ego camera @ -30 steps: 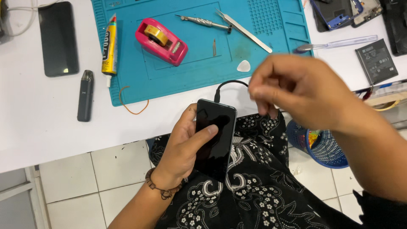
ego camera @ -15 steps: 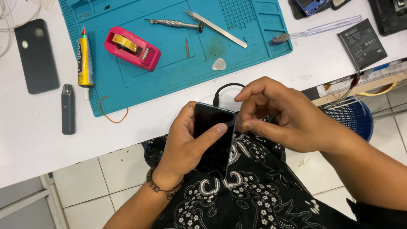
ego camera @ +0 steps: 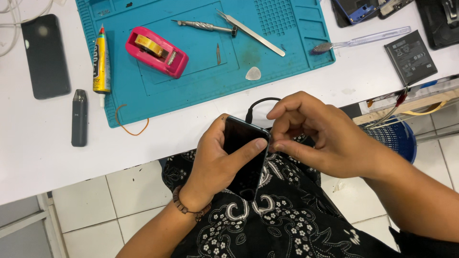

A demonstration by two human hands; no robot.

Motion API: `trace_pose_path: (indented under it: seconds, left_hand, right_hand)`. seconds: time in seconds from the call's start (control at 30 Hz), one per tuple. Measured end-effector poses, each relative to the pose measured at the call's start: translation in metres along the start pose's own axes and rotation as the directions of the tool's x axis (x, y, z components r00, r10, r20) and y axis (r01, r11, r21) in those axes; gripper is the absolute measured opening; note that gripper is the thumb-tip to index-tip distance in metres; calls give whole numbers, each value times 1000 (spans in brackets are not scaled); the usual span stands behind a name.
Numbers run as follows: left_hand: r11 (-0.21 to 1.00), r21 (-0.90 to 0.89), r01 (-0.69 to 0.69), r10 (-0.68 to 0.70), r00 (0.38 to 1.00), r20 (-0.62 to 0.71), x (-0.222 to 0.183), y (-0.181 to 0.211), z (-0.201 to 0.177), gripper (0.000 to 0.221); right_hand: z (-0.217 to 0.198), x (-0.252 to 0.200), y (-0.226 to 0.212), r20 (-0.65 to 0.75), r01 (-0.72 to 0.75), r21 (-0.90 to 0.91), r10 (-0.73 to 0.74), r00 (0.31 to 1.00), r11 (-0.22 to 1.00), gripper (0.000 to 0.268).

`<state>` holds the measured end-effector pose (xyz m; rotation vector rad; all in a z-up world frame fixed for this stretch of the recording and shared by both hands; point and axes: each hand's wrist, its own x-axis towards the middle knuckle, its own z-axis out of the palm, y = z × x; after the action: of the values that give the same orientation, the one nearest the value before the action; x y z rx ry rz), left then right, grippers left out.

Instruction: The person holds a smartphone and uses a metal prying tool to work along the device's edges and seams. They connect a charging cable to the phone, then disconnect it. The person continues to pry at the phone's frame and later handles a small cylindrical component, possibly a SIM tray or connector, using their fingers.

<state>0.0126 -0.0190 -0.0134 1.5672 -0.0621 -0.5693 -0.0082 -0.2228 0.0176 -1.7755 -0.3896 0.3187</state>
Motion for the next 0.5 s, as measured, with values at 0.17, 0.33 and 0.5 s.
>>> trace_pose_path:
  seconds: [0.17, 0.33, 0.5]
  left_hand:
    - [999, -23, -33, 33, 999, -2, 1, -5, -1, 29]
    - [990, -124, -68, 77, 995, 66, -1, -12, -2, 27]
    - [951, -310, 25, 51, 970, 237, 3, -20, -4, 27]
  right_hand:
    - [2, 0, -3, -10, -9, -8, 9, 1000, 1000, 33]
    - [6, -3, 6, -28, 73, 9, -73, 997, 997, 24]
    - [19, 1, 27, -95, 392, -4, -391, 916, 920, 19]
